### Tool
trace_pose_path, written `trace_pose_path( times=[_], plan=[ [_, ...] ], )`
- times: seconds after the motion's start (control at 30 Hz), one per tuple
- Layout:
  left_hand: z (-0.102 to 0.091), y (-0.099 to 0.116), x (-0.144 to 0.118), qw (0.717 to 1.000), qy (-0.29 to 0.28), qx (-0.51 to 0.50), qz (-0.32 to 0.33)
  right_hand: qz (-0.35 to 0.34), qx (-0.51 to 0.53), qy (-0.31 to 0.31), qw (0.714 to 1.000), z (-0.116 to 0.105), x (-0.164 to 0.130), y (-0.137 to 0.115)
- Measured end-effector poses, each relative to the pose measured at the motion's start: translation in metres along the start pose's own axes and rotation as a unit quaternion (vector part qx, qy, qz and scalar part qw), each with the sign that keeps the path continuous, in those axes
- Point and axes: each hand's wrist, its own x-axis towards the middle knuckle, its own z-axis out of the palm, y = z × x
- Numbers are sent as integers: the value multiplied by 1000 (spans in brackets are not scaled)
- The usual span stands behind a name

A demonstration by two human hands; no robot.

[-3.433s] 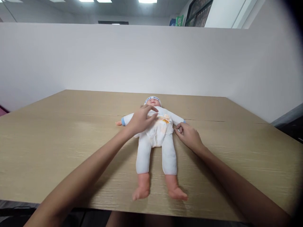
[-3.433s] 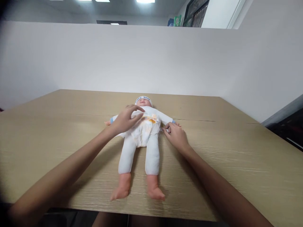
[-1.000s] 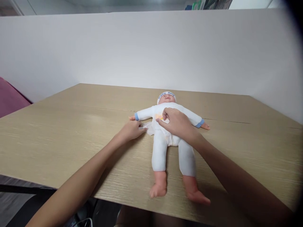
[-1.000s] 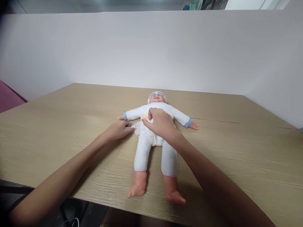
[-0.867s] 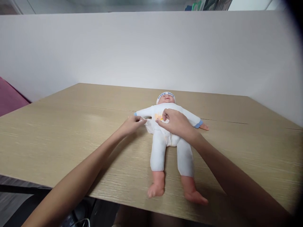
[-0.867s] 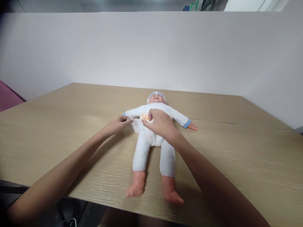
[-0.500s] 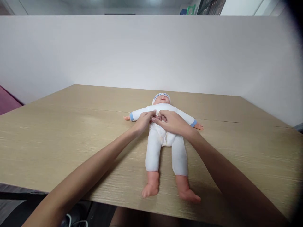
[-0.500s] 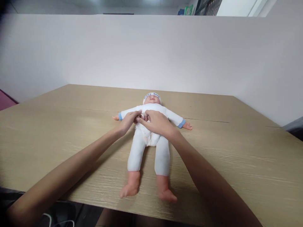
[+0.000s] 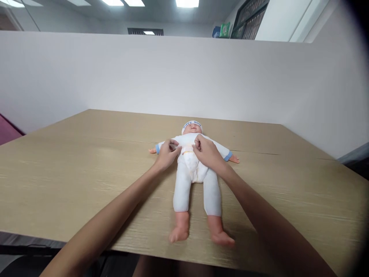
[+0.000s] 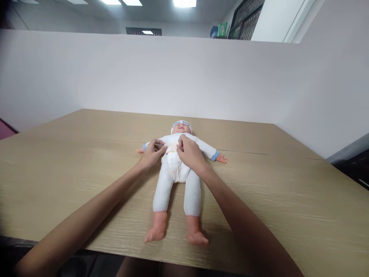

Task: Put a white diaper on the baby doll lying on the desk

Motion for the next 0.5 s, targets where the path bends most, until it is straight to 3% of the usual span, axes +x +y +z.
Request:
trace_pose_path(
  times=[0.1,0.13,0.23,0.37,0.5],
  plan=[
    [-9,35,-27,996,54,43,54,-52,17,28,998,-6,-27,-15],
    [-12,48,-41,994,42,50,82,-74,35,20,996,-7,-41,-22],
    [-17,75,-89,984,-77,85,135,-114,99,-62,987,-10,-95,-41],
    [-17,68,-126,942,-219,211,145,-40,83,-139,986,-14,-150,-36],
    [-20,45,-119,936,-244,225,120,53,9,-123,991,-19,-152,-8]
  ],
)
